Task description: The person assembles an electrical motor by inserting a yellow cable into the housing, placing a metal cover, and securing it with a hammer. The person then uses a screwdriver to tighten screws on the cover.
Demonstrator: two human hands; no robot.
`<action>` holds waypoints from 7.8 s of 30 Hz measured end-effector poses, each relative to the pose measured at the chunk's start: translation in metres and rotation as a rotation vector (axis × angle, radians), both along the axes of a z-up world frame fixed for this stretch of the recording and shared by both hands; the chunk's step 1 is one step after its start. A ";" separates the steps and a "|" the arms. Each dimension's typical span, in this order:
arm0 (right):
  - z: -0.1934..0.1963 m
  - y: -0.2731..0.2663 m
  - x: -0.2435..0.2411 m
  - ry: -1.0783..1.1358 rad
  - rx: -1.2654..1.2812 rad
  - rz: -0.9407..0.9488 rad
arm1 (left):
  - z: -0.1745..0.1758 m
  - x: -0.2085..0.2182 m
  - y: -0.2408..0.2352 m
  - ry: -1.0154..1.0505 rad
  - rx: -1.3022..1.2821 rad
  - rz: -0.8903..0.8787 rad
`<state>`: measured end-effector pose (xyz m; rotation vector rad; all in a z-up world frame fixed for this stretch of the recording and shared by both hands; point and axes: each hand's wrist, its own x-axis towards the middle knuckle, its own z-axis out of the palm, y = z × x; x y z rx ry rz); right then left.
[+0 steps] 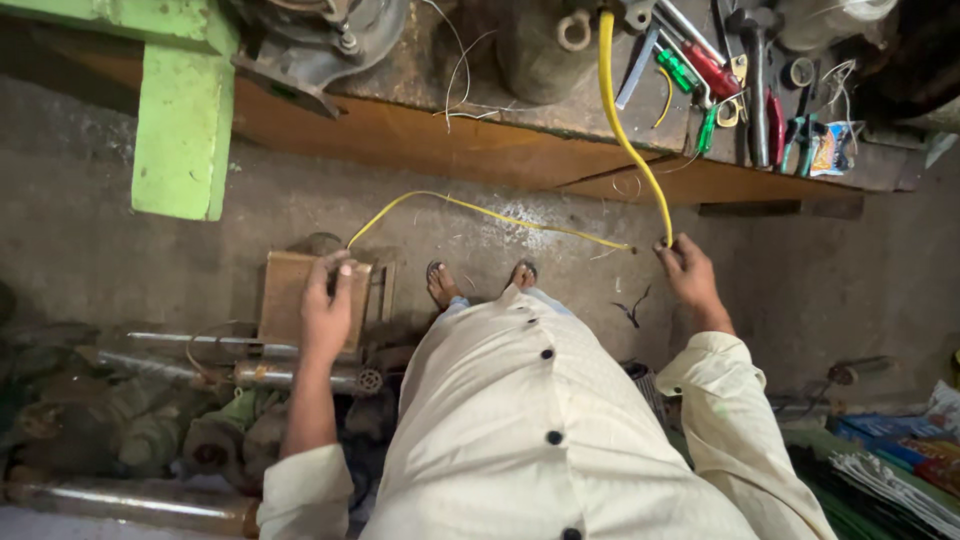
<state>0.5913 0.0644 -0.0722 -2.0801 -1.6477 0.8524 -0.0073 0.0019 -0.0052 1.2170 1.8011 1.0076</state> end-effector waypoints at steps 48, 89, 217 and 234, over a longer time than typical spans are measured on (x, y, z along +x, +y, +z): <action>0.243 0.005 0.018 0.342 0.598 0.473 | 0.273 0.126 -0.018 1.425 0.174 -0.292; 0.327 -0.051 -0.067 0.458 0.152 0.669 | 0.275 0.317 0.013 1.009 0.624 -1.134; 0.250 0.160 -0.260 0.066 0.524 -0.261 | 0.163 0.175 0.458 0.554 0.850 -0.404; 0.239 0.161 -0.270 0.072 0.697 -0.345 | 0.199 0.208 0.440 0.266 0.913 -1.012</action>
